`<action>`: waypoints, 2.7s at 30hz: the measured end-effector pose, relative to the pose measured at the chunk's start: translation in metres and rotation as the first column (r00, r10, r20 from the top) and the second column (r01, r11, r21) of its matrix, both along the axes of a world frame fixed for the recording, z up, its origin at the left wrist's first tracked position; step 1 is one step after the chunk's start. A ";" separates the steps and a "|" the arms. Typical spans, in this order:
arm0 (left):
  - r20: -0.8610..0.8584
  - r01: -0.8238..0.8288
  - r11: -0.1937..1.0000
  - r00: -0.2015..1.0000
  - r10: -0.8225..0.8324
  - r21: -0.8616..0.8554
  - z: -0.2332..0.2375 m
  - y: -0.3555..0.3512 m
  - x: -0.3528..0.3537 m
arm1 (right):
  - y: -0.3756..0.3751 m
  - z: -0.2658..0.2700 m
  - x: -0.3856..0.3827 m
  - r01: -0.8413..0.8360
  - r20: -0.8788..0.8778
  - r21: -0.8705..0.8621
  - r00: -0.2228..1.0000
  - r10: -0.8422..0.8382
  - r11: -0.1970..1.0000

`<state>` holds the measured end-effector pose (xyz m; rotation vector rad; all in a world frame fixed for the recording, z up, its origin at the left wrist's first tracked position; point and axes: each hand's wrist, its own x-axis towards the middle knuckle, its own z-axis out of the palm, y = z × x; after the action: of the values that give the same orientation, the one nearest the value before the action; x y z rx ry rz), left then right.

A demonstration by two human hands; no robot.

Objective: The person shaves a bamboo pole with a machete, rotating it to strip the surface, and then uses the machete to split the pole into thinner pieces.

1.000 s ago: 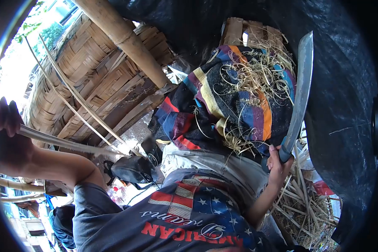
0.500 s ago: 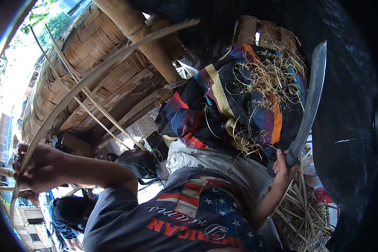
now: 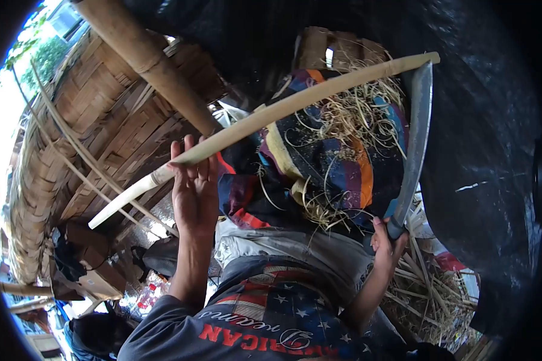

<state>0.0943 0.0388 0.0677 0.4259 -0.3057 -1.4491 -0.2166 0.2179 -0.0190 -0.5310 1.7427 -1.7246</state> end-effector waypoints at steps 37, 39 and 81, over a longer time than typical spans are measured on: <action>0.291 0.898 0.377 0.307 -0.906 0.228 0.013 0.027 -0.085 | -0.003 -0.005 -0.022 0.138 0.006 0.073 0.990 -0.139 0.988; 0.756 0.745 0.640 0.308 -0.578 0.186 0.028 0.022 -0.049 | -0.003 -0.003 -0.022 0.106 -0.002 0.063 0.994 -0.106 0.992; 0.922 0.604 0.740 0.022 -0.387 0.296 -0.055 0.068 0.015 | -0.104 0.016 0.012 -0.327 -0.910 0.414 -0.138 0.391 0.849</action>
<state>0.1089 0.1066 0.0130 1.1673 -1.8272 -1.6270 -0.2048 0.1141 -0.0025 -2.5270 2.0216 -0.6185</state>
